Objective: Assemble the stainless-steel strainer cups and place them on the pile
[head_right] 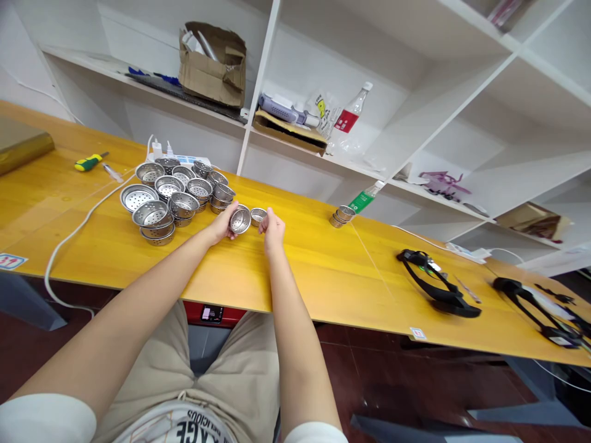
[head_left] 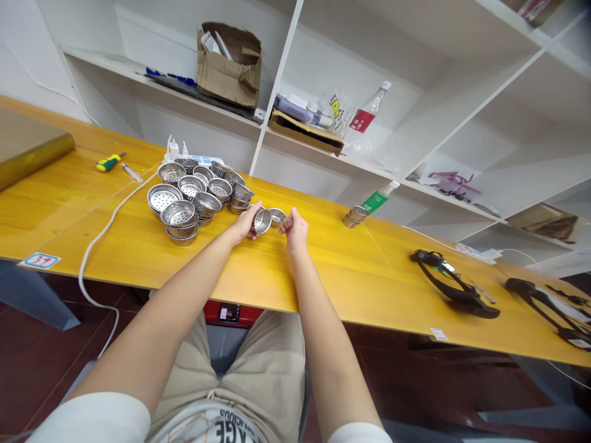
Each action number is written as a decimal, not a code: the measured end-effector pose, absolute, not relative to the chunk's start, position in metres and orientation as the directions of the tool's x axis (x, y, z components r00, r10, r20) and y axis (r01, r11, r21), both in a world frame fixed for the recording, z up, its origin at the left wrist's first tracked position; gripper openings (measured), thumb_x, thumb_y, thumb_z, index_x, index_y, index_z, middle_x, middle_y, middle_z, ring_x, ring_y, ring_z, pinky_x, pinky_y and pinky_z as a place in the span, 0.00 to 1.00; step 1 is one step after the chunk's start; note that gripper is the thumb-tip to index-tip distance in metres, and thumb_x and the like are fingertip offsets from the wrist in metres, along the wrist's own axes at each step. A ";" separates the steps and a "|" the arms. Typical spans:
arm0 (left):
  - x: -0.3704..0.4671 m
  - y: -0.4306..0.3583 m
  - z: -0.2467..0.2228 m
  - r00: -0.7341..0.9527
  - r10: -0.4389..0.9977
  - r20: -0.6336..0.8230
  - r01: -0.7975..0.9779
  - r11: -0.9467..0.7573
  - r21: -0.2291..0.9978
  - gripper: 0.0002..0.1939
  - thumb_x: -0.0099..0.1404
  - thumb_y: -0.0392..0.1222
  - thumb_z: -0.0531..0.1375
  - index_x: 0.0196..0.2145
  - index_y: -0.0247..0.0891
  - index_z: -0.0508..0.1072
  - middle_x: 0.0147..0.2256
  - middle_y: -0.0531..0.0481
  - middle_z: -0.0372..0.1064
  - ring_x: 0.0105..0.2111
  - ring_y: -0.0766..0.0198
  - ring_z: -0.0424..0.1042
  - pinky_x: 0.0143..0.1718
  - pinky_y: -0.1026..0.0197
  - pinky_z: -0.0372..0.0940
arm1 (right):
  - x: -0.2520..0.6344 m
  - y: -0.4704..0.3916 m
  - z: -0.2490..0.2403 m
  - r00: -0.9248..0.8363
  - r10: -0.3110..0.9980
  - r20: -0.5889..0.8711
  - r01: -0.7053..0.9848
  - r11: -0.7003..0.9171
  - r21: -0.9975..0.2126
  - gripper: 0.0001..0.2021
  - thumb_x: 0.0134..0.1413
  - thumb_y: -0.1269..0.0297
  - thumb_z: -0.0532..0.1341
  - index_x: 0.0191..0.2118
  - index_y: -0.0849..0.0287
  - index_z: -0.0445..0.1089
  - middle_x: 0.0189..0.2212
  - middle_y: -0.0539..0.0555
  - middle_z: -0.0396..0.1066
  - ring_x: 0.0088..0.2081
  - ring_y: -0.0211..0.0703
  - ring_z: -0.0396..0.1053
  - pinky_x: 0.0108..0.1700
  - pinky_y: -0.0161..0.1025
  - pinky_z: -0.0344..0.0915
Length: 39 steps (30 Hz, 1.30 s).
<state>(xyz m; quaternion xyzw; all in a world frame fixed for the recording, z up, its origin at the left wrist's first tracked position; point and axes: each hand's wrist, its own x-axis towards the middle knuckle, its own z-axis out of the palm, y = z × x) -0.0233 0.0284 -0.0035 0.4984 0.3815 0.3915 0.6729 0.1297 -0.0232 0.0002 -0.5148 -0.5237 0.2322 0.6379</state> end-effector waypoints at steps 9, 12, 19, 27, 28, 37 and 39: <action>-0.031 0.027 0.004 0.442 0.877 -0.187 -0.195 0.297 0.935 0.20 0.63 0.58 0.61 0.40 0.37 0.72 0.27 0.48 0.76 0.19 0.62 0.75 0.19 0.65 0.66 | 0.136 -0.038 0.000 0.176 0.929 0.326 0.921 -0.038 -0.387 0.29 0.68 0.46 0.57 0.17 0.56 0.66 0.18 0.54 0.67 0.26 0.43 0.65 0.31 0.40 0.52; -0.032 0.028 0.005 0.387 0.896 -0.216 -0.079 0.266 0.961 0.17 0.64 0.55 0.60 0.40 0.37 0.70 0.24 0.48 0.74 0.17 0.60 0.74 0.17 0.63 0.66 | 0.135 -0.038 -0.002 0.104 0.967 0.231 0.964 -0.041 -0.262 0.26 0.66 0.47 0.59 0.21 0.56 0.74 0.22 0.59 0.74 0.29 0.46 0.70 0.32 0.40 0.53; -0.035 0.028 0.006 0.285 0.934 -0.215 0.135 0.183 0.974 0.11 0.65 0.46 0.58 0.44 0.42 0.67 0.19 0.54 0.68 0.13 0.58 0.70 0.17 0.62 0.63 | 0.139 -0.041 -0.001 0.088 0.973 0.211 0.975 -0.041 -0.218 0.22 0.62 0.45 0.63 0.24 0.55 0.78 0.26 0.58 0.77 0.30 0.47 0.72 0.31 0.39 0.53; -0.047 0.035 -0.005 0.241 0.951 0.195 0.469 -0.290 0.834 0.07 0.61 0.43 0.61 0.31 0.39 0.77 0.23 0.46 0.74 0.26 0.56 0.75 0.32 0.60 0.69 | 0.143 -0.037 -0.007 0.083 0.925 0.372 0.959 0.027 -0.281 0.16 0.68 0.58 0.57 0.34 0.57 0.78 0.36 0.60 0.79 0.38 0.49 0.75 0.39 0.40 0.63; -0.048 0.036 -0.005 0.239 0.940 0.244 0.523 -0.337 0.783 0.07 0.61 0.42 0.60 0.31 0.39 0.79 0.28 0.44 0.77 0.32 0.54 0.77 0.37 0.59 0.70 | 0.144 -0.035 -0.009 0.095 0.902 0.421 0.952 0.042 -0.304 0.13 0.68 0.61 0.57 0.40 0.58 0.79 0.40 0.60 0.79 0.41 0.50 0.75 0.42 0.40 0.65; -0.049 0.033 0.002 0.200 0.947 0.250 0.725 -0.315 0.613 0.13 0.62 0.38 0.60 0.42 0.37 0.82 0.42 0.34 0.80 0.44 0.46 0.78 0.48 0.53 0.69 | 0.150 -0.018 -0.031 0.044 0.894 0.445 0.930 0.126 -0.345 0.14 0.66 0.67 0.59 0.54 0.60 0.74 0.54 0.62 0.75 0.44 0.48 0.74 0.53 0.43 0.68; -0.050 0.033 0.002 0.197 0.947 0.252 0.738 -0.313 0.597 0.13 0.62 0.37 0.61 0.43 0.38 0.82 0.43 0.35 0.80 0.45 0.47 0.78 0.48 0.54 0.69 | 0.149 -0.017 -0.031 0.067 0.898 0.435 0.940 0.090 -0.330 0.09 0.67 0.65 0.59 0.47 0.59 0.76 0.48 0.61 0.77 0.43 0.48 0.74 0.49 0.41 0.68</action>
